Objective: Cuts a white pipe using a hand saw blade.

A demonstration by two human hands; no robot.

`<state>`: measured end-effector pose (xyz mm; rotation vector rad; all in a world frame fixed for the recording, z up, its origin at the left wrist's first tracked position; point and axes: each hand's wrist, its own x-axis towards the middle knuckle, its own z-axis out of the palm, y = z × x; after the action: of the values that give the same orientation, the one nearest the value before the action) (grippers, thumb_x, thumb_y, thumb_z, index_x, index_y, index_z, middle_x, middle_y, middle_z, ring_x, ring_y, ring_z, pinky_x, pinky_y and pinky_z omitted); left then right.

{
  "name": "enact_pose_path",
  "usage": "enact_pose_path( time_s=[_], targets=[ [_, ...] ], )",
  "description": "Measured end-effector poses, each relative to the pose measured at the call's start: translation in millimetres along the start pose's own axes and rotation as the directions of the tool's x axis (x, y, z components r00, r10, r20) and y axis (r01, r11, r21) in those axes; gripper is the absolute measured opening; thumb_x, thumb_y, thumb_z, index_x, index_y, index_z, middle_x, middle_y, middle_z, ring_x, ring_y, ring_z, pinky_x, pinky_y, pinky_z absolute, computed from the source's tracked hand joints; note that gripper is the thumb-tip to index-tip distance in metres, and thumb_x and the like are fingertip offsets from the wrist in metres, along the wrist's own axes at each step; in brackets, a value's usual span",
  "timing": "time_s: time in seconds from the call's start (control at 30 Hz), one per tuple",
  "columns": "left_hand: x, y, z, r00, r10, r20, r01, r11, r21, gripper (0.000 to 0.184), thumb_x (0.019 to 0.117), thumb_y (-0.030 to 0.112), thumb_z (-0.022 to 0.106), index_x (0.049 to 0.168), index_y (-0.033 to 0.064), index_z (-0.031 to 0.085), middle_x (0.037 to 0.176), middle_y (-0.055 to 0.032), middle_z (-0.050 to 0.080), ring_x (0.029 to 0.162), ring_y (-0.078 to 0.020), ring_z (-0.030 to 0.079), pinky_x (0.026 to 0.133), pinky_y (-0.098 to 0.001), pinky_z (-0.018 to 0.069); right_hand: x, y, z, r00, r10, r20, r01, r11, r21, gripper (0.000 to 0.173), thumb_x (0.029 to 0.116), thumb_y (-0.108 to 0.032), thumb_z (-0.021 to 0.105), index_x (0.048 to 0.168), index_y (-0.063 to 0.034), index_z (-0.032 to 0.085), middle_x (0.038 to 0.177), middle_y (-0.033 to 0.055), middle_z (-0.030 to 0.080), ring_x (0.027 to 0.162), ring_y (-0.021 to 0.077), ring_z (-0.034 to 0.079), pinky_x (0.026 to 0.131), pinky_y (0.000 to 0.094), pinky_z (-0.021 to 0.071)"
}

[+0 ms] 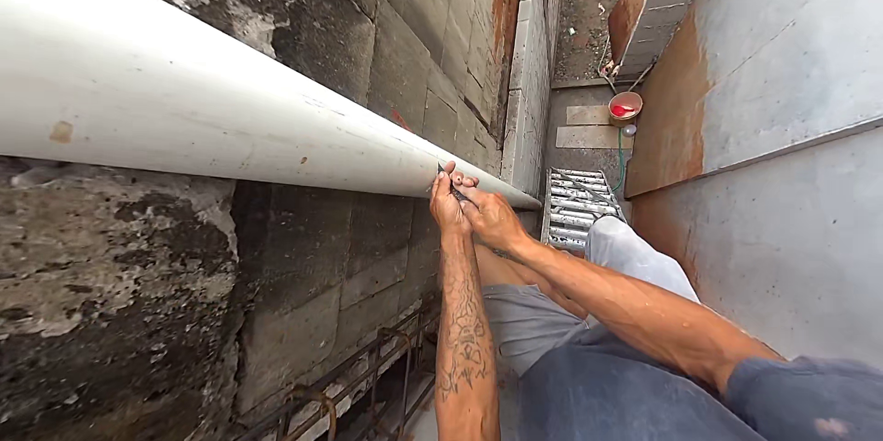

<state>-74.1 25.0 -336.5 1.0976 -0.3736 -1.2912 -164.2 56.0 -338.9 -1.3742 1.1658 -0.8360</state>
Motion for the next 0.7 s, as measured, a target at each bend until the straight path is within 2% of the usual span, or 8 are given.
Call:
enact_pose_path(
  time_s=[0.1, 0.17, 0.3, 0.4, 0.5, 0.57, 0.6, 0.7],
  targets=[
    [1.0, -0.3, -6.4, 0.999, 0.004, 0.041, -0.005, 1.000, 0.014, 0.037, 0.1123, 0.023, 0.027, 0.111, 0.0119, 0.062, 0.069, 0.0035, 0.060, 0.061, -0.0098, 0.064, 0.068, -0.0277, 0.0589, -1.0, 8.3, 7.7, 0.999, 0.024, -0.038, -0.021, 0.997, 0.070, 0.032, 0.1056, -0.015, 0.051, 0.130, -0.0025, 0.068, 0.100, 0.0190, 0.073, 0.093, 0.0322, 0.070, 0.087, 0.0528, 0.0539],
    [-3.0, 3.3, -10.9, 0.998, -0.017, 0.059, 0.013, 0.997, 0.073, 0.039, 0.1121, 0.026, 0.028, 0.112, 0.0125, 0.064, 0.072, 0.0036, 0.061, 0.065, -0.0094, 0.064, 0.072, -0.0274, 0.0585, -3.1, 16.6, 14.8, 0.998, 0.010, -0.061, -0.003, 0.993, 0.117, 0.034, 0.1057, -0.016, 0.052, 0.135, -0.0060, 0.065, 0.098, 0.0169, 0.073, 0.086, 0.0290, 0.070, 0.083, 0.0501, 0.0549],
    [0.2, 11.1, -2.8, 0.996, -0.077, -0.051, 0.079, 0.995, 0.053, 0.042, 0.1122, 0.026, 0.028, 0.111, 0.0053, 0.065, 0.075, -0.0018, 0.066, 0.069, -0.0140, 0.068, 0.073, -0.0306, 0.0599, -3.2, 12.0, 12.9, 0.999, 0.046, -0.028, -0.042, 0.990, 0.132, 0.040, 0.1051, -0.014, 0.052, 0.144, -0.0107, 0.059, 0.094, 0.0151, 0.072, 0.076, 0.0263, 0.067, 0.076, 0.0482, 0.0550],
    [1.3, 13.9, 0.6, 0.993, -0.084, -0.082, 0.091, 0.992, 0.084, 0.039, 0.1121, 0.021, 0.031, 0.112, 0.0019, 0.065, 0.084, -0.0063, 0.072, 0.076, -0.0163, 0.072, 0.076, -0.0313, 0.0608, -0.1, -3.4, 3.9, 0.992, 0.123, 0.014, -0.124, 0.986, 0.108, 0.039, 0.1059, -0.012, 0.051, 0.144, -0.0115, 0.056, 0.090, 0.0165, 0.069, 0.068, 0.0272, 0.065, 0.069, 0.0468, 0.0552],
    [4.9, 18.8, -2.6, 0.993, -0.105, -0.050, 0.112, 0.979, 0.168, 0.039, 0.1115, 0.020, 0.032, 0.115, -0.0006, 0.064, 0.094, -0.0098, 0.074, 0.086, -0.0178, 0.073, 0.082, -0.0322, 0.0597, 10.4, -12.8, 1.2, 0.991, 0.126, 0.036, -0.129, 0.988, 0.083, 0.045, 0.1034, -0.005, 0.047, 0.148, -0.0094, 0.052, 0.111, 0.0214, 0.069, 0.087, 0.0337, 0.069, 0.079, 0.0534, 0.0559],
    [4.2, 21.9, -3.8, 0.991, -0.125, -0.045, 0.131, 0.972, 0.193, 0.040, 0.1112, 0.022, 0.031, 0.114, -0.0012, 0.064, 0.097, -0.0119, 0.074, 0.089, -0.0208, 0.073, 0.084, -0.0356, 0.0593, 16.1, -15.9, 4.3, 0.994, 0.103, 0.041, -0.107, 0.991, 0.086, 0.048, 0.1040, -0.005, 0.045, 0.152, -0.0089, 0.049, 0.128, 0.0222, 0.066, 0.113, 0.0364, 0.067, 0.098, 0.0557, 0.0510],
    [4.6, 23.9, -1.8, 0.992, -0.125, -0.031, 0.129, 0.972, 0.196, 0.041, 0.1107, 0.023, 0.030, 0.112, -0.0009, 0.064, 0.097, -0.0124, 0.075, 0.089, -0.0220, 0.074, 0.084, -0.0367, 0.0596, 20.9, -15.8, 5.5, 0.995, 0.086, 0.040, -0.089, 0.992, 0.087, 0.048, 0.1054, -0.006, 0.045, 0.153, -0.0079, 0.048, 0.132, 0.0232, 0.065, 0.120, 0.0381, 0.064, 0.103, 0.0565, 0.0484],
    [2.1, 29.2, 3.2, 0.992, -0.120, -0.023, 0.123, 0.976, 0.178, 0.045, 0.1109, 0.030, 0.028, 0.106, 0.0007, 0.062, 0.096, -0.0135, 0.075, 0.088, -0.0235, 0.074, 0.082, -0.0375, 0.0605, 24.6, -11.1, 7.1, 0.997, 0.054, 0.046, -0.057, 0.995, 0.083, 0.048, 0.1076, -0.009, 0.042, 0.155, -0.0092, 0.046, 0.133, 0.0238, 0.064, 0.123, 0.0390, 0.062, 0.105, 0.0561, 0.0460]
  ],
)
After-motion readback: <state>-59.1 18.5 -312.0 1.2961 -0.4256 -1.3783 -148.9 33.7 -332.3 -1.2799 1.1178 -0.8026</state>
